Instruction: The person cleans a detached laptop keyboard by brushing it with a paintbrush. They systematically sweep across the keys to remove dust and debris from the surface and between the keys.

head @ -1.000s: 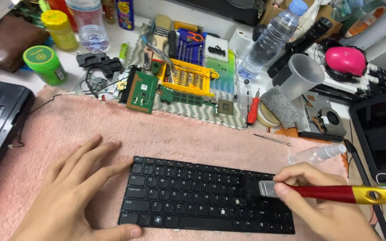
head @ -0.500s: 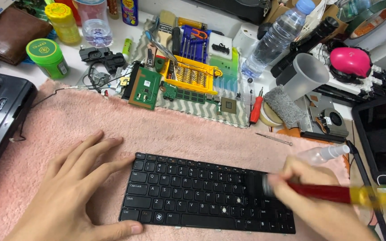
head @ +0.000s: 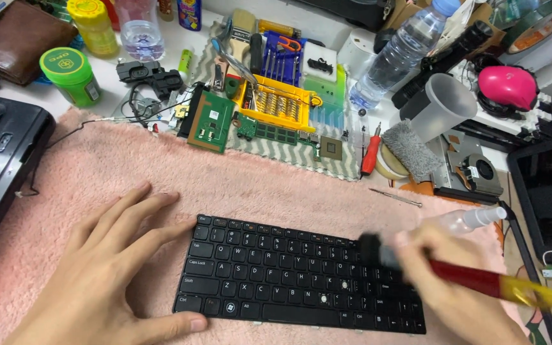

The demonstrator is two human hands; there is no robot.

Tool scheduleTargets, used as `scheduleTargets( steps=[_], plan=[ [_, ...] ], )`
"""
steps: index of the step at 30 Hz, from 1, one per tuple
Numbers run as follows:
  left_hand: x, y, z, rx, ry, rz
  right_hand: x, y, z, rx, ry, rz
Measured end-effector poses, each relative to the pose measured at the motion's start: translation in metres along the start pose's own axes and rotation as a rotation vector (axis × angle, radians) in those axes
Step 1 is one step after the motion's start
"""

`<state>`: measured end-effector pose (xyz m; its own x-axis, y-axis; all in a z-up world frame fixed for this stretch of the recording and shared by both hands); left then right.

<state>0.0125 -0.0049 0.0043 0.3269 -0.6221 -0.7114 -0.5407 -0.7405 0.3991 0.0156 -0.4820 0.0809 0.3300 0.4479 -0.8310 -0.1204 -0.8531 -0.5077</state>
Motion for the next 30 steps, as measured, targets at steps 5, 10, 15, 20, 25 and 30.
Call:
scheduleTargets(
  steps=[5, 10, 15, 20, 25, 30],
  plan=[
    [-0.001, 0.001, 0.000, -0.006, -0.003, -0.008, -0.003, -0.008, -0.003, -0.024, -0.039, -0.087],
    [-0.001, 0.000, 0.001, -0.021, -0.017, 0.003, -0.009, -0.001, -0.004, -0.065, -0.213, -0.124],
    [0.001, -0.001, 0.001, -0.027, -0.018, -0.022, -0.009, -0.002, 0.004, 0.078, -0.205, -0.525],
    [-0.002, 0.002, -0.001, -0.008, -0.009, -0.011, -0.015, 0.016, 0.013, 0.028, -0.272, -0.620],
    [-0.004, 0.004, -0.002, -0.018, -0.008, 0.004, -0.009, 0.030, 0.025, 0.091, -0.182, -0.528],
    [-0.002, 0.004, -0.002, -0.004, -0.006, 0.006, -0.004, -0.008, 0.033, -0.120, 0.068, -0.138]
  ],
)
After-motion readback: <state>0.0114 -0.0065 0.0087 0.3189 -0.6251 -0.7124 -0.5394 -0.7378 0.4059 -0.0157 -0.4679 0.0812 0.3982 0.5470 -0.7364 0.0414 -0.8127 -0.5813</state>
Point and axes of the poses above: each hand's wrist, its own z-axis away from the middle knuckle, its own x-axis out of the palm, y = z × x, the point moved 1 cm from there along -z, towards the middle knuckle, and after that the axes turned 15 degrees about y, right-handed, at the moved point
